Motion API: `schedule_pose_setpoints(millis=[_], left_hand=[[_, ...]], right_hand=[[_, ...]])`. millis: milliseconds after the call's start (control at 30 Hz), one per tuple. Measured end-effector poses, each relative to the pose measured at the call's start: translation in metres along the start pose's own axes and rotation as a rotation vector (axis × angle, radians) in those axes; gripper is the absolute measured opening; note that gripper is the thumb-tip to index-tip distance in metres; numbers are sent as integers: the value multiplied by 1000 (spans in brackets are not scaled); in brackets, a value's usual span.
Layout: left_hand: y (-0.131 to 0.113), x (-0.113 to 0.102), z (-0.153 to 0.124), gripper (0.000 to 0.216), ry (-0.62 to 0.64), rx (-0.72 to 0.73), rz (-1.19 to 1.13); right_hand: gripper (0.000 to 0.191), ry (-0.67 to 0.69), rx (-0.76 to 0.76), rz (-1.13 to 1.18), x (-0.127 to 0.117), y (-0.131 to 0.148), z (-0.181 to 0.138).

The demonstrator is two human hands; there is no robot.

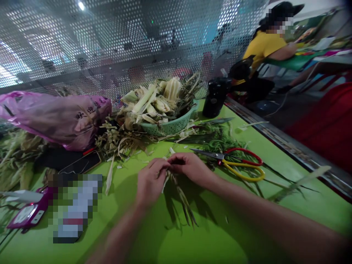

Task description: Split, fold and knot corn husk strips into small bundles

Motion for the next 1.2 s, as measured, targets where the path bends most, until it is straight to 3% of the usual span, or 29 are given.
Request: schedule_pose_setpoints(millis=[267,733,833,1067,1200], left_hand=[[0,-1,0,17,0,-6,6],[6,-4,2,10,2,-50,80],[10,-5,3,9,34,-92,108],[17,-11,6,8,161,-176,195],[20,-11,6,7,196,-191,188]], right_hand=[[9,-10,79,5,0,-3,0],[7,-24,-35,-83,-3,2,1],[10,-18,-65,-178,-4,5,-1],[9,-57,-254,-641,-15,26,0],[9,-14,-221,-616,-17,18,3]])
Point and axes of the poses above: each hand's wrist, its own z-axis towards the middle knuckle, its own x-axis out of the palm, y = z × x, the point moved 8 cm from there along z, towards the middle knuckle, and after that the axes turned 11 degrees about -y, right-handed, at the moved point
